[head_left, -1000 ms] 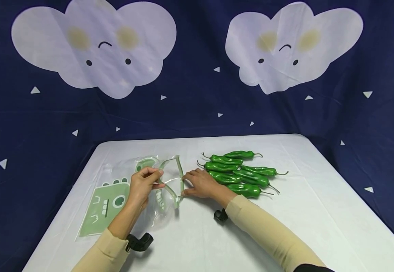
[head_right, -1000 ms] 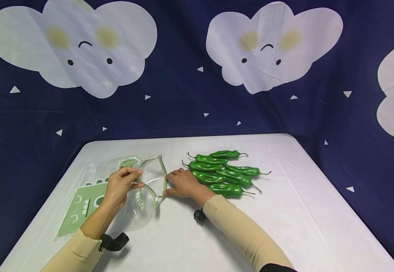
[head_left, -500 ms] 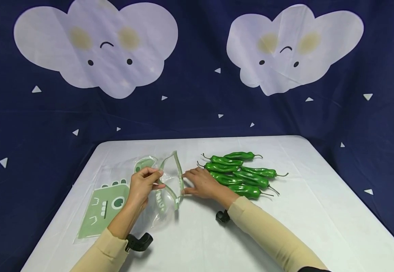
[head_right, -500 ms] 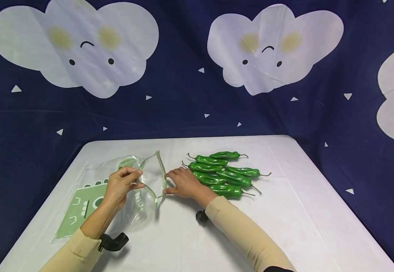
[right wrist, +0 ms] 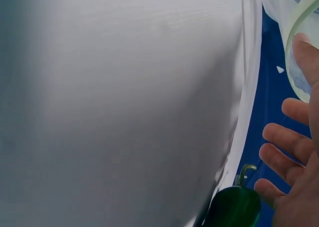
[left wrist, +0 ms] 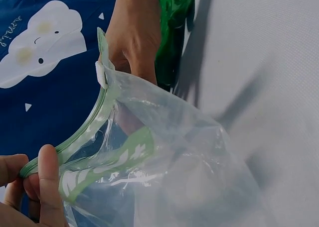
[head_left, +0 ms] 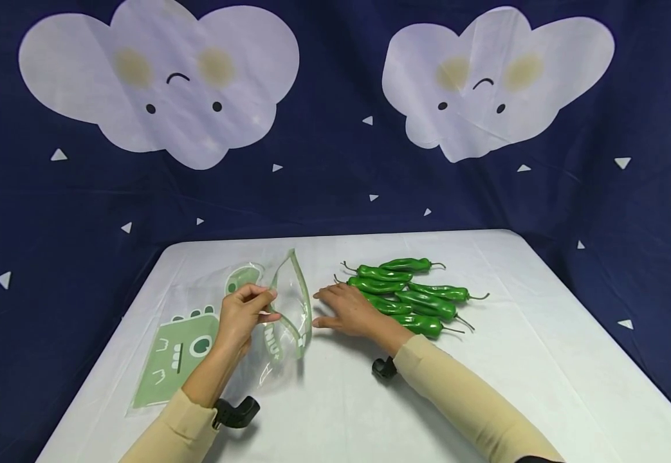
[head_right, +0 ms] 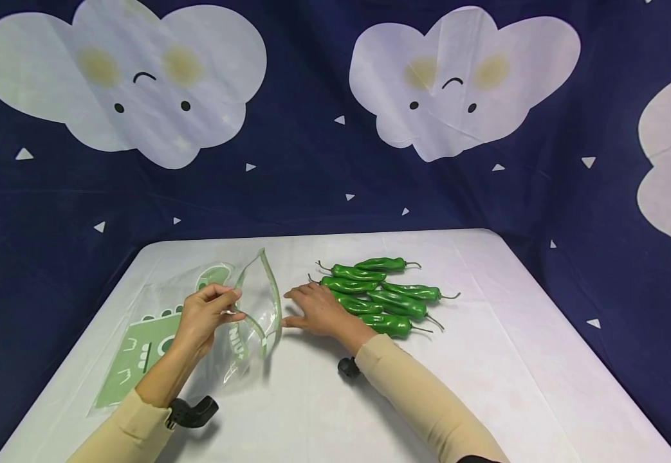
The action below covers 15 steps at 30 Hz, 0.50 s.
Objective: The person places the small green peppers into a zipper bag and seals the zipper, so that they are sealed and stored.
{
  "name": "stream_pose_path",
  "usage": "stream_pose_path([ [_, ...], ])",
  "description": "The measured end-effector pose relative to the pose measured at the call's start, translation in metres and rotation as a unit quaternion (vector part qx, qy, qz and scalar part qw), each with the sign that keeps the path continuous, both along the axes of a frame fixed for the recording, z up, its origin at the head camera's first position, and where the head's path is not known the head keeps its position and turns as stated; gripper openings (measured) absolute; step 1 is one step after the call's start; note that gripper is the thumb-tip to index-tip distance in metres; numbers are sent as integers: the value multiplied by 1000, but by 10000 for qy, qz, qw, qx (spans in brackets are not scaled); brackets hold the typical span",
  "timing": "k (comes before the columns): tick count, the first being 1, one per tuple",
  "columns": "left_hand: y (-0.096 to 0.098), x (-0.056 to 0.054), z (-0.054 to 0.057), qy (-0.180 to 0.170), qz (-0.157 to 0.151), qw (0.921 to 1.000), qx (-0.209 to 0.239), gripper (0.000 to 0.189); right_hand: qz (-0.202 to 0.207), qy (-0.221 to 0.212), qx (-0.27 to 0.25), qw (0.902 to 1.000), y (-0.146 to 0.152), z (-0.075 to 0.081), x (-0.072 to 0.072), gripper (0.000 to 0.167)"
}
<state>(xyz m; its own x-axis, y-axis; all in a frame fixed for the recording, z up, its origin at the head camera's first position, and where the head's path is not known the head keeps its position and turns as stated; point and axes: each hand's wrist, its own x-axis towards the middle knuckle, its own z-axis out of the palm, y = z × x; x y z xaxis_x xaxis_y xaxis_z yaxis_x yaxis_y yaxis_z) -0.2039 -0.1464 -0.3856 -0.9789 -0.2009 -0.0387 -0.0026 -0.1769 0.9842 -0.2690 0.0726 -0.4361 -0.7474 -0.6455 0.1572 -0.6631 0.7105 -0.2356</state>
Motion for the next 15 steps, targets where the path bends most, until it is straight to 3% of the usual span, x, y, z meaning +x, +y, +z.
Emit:
stream_pose_path([
  [15,-3,1,4,-109,-7,9999,-58,13,-368,-387,-353,9979,17,13,10,62],
])
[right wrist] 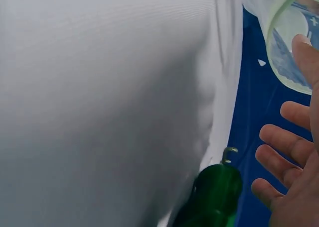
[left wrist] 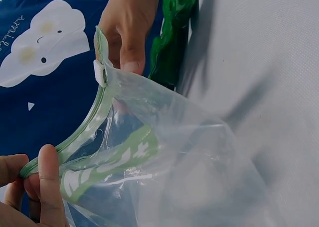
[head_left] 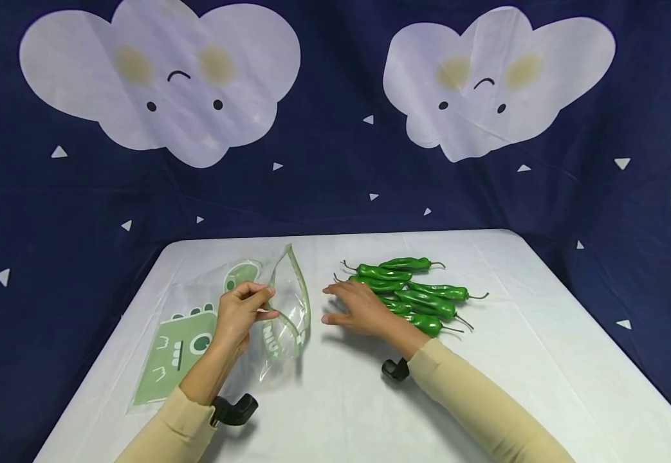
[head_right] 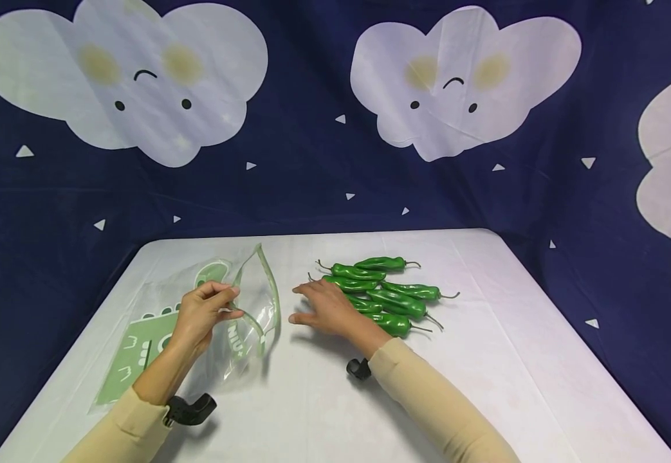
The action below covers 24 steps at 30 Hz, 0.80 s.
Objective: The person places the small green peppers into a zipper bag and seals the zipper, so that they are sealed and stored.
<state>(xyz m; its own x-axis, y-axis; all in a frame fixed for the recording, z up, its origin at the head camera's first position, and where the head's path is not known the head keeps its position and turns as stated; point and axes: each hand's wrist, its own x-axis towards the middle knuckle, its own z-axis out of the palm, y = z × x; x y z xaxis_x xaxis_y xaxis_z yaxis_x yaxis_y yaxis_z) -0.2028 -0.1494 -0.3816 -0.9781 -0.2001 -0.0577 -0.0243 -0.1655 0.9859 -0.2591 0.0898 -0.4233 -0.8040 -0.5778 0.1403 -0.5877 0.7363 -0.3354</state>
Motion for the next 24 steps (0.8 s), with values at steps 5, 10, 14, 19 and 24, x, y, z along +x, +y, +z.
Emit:
stream_pose_path([
  [5,0,1,2,-27,-11,10000,-3,12,-101,-126,-328,9993,9,6,6,62],
  [10,-1,2,3,-29,-44,10000,29,12,-183,-194,-523,9983,20,10,12,63],
  [14,-2,2,3,-31,-56,10000,47,12,-253,-198,-618,9976,31,10,17,65],
  [19,-2,2,4,-30,-37,10000,52,11,-416,-253,-771,9958,46,10,25,65],
  [24,-3,4,5,-35,-38,10000,65,12,-574,-249,-843,9945,60,11,32,65],
])
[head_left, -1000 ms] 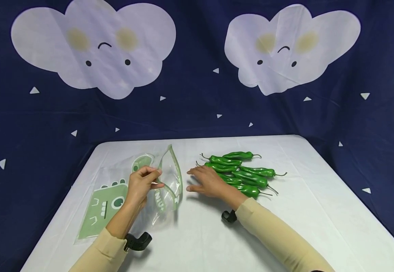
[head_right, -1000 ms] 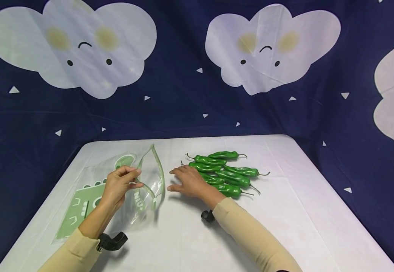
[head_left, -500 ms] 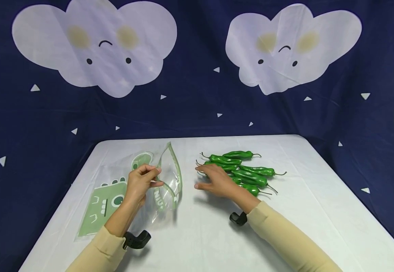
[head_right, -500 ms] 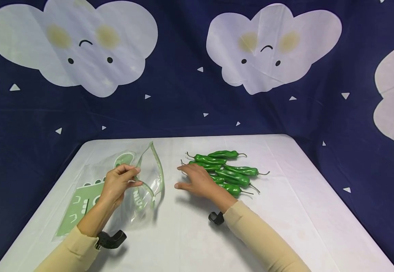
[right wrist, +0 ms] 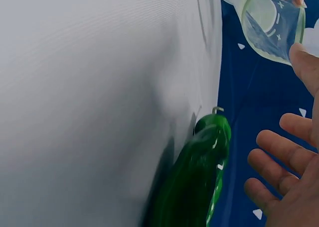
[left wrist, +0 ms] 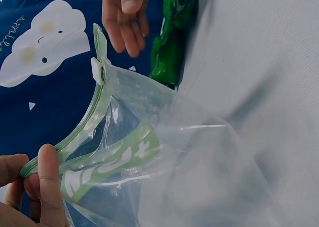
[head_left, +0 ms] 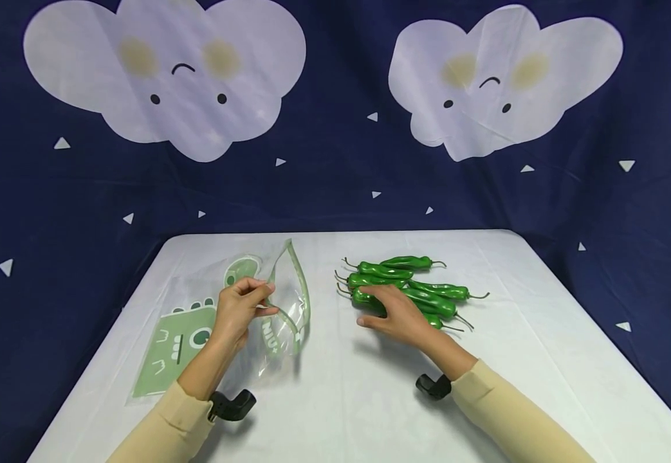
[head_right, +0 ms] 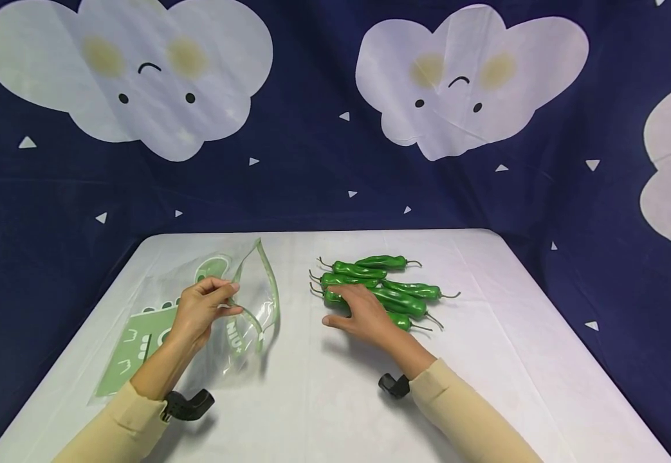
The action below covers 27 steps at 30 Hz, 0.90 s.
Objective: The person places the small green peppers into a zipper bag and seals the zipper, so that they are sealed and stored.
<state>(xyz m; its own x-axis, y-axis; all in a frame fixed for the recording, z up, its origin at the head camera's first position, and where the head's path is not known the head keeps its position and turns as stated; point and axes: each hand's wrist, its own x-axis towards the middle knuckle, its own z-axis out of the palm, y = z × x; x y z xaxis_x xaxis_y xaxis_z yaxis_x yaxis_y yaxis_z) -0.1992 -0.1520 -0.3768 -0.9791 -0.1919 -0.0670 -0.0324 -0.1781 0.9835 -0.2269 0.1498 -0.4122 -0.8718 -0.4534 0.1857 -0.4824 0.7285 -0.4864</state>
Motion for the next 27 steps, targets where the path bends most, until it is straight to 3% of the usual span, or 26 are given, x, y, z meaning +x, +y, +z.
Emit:
stream_pose_path([
  [27,1,2,1,32,61,10000,66,14,-839,-59,-320,9959,69,-13,19,62],
])
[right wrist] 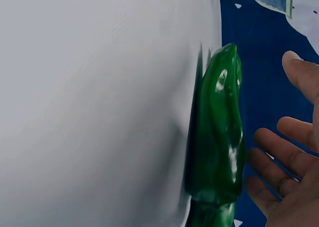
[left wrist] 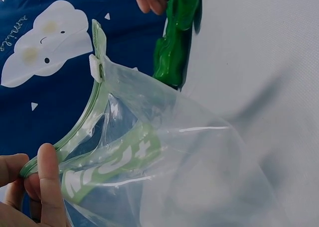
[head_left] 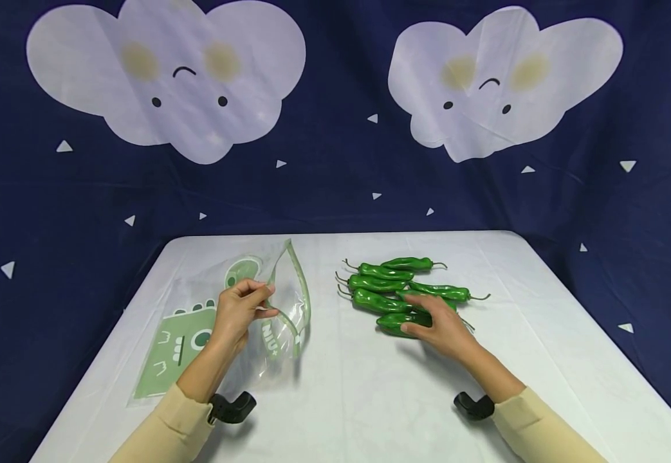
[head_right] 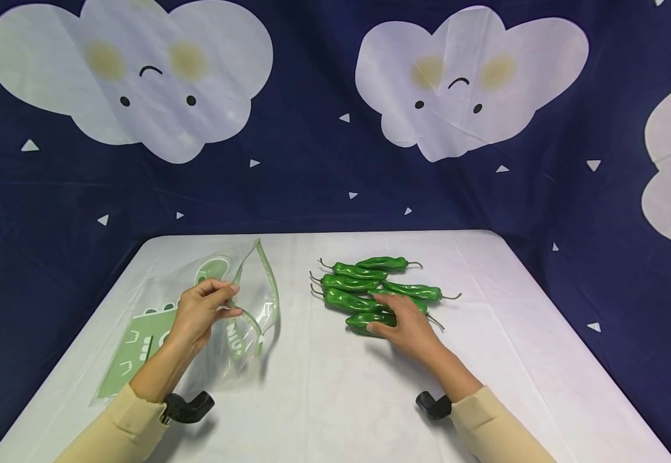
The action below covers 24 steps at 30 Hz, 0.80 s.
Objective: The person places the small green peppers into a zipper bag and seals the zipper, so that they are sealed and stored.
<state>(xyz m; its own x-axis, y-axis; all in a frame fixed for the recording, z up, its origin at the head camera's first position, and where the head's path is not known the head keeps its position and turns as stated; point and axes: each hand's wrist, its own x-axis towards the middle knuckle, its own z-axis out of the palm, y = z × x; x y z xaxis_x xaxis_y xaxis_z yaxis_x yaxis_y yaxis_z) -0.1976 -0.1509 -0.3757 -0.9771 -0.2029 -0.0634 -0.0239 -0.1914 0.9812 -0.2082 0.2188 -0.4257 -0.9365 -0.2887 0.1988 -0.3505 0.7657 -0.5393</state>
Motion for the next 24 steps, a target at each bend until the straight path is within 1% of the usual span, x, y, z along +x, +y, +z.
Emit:
stream_pose_path([
  [7,0,1,2,2,-41,10000,-12,10,-98,40,75,9999,13,-5,2,60],
  [12,1,0,2,-12,-4,10000,35,5,-153,53,-5,9999,20,-8,3,58],
  [18,1,0,2,6,-39,10000,54,9,-245,24,-5,9997,27,-11,5,56],
  [21,0,0,2,-8,-6,10000,78,3,-267,81,-14,9996,30,-12,5,54],
  [24,0,0,3,1,7,10000,92,8,-266,109,-17,9996,32,-12,6,53],
])
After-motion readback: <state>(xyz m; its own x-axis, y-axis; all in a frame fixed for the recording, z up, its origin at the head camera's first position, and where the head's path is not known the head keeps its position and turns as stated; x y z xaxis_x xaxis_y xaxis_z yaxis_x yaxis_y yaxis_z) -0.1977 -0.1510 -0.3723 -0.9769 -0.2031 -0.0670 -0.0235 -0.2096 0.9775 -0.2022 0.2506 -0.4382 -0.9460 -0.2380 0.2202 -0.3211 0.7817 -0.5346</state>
